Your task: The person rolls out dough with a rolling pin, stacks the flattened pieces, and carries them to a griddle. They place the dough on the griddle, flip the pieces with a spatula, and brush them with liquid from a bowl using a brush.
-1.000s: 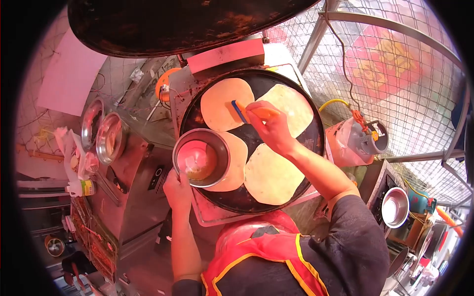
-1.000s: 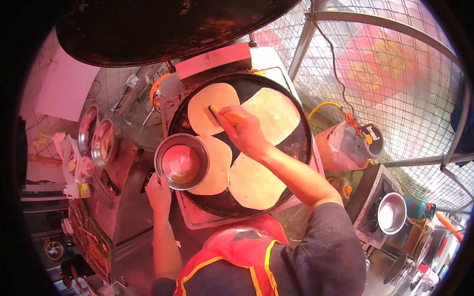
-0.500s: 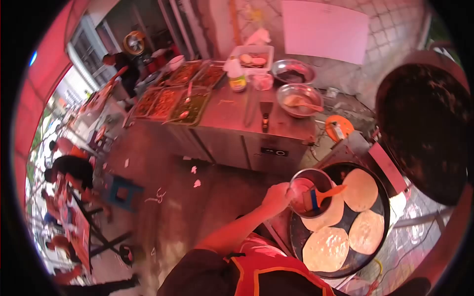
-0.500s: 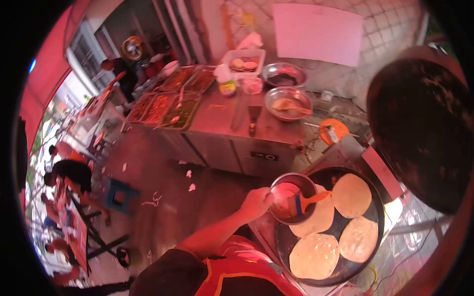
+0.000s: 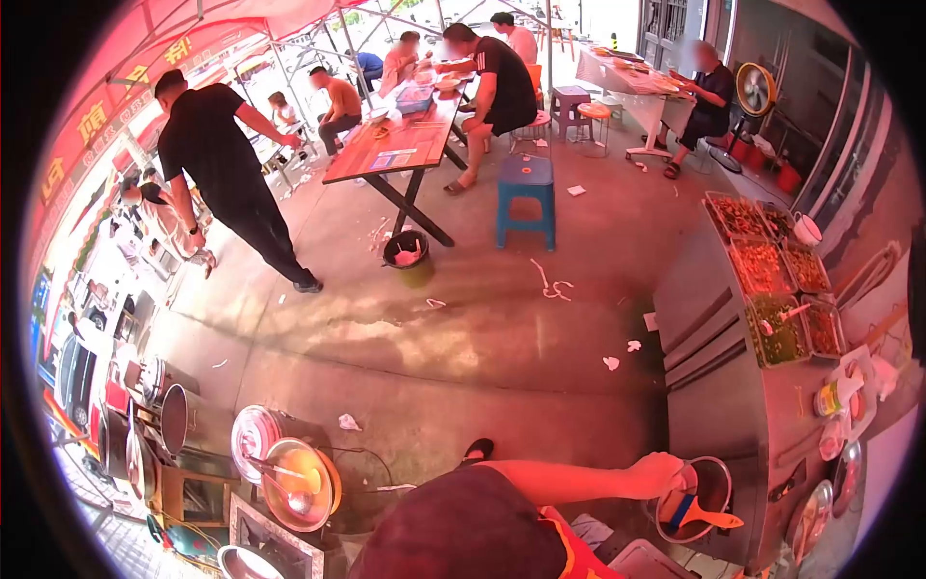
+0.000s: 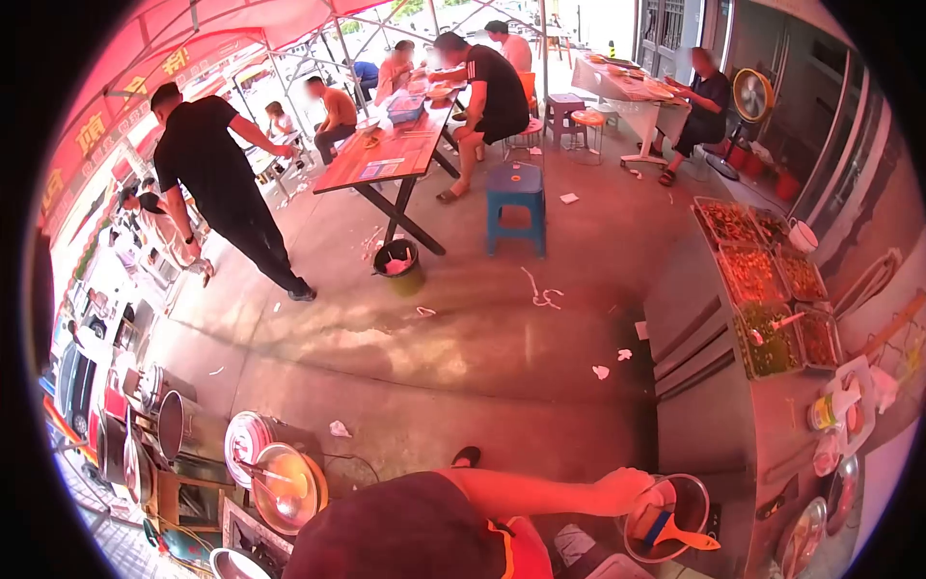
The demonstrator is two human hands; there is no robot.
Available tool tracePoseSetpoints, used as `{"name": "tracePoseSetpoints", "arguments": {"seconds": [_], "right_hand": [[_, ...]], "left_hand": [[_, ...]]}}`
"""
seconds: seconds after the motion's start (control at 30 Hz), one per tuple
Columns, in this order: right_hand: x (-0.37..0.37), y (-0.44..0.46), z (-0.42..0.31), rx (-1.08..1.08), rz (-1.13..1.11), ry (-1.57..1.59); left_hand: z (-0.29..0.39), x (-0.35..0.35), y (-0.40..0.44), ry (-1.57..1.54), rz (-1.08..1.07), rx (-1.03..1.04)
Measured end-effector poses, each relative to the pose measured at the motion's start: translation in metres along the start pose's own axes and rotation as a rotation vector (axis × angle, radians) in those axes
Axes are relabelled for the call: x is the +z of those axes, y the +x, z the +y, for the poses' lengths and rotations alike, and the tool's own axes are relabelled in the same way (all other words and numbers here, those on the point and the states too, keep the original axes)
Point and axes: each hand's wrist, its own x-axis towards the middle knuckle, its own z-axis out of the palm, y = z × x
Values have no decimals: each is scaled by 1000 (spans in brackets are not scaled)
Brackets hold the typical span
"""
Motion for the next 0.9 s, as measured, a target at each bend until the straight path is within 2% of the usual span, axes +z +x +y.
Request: {"name": "tracePoseSetpoints", "arguments": {"seconds": [0.23,0.47,0.63,0.77,0.9], "right_hand": [[83,35,-45,223,-90,9],[133,78,-104,291,-96,10],[172,128,-136,293,-152,10],[195,175,-142,297,-195,27],[194,222,-126,295,-201,59]], "left_hand": [[-77,-119,-7,-72,31,-58],[-131,-243,-8,-34,45,-208],[-197,-284,19,1,169,-247],[-204,-341,40,125,272,-273],[-220,-381,71,186,484,-288]]}}
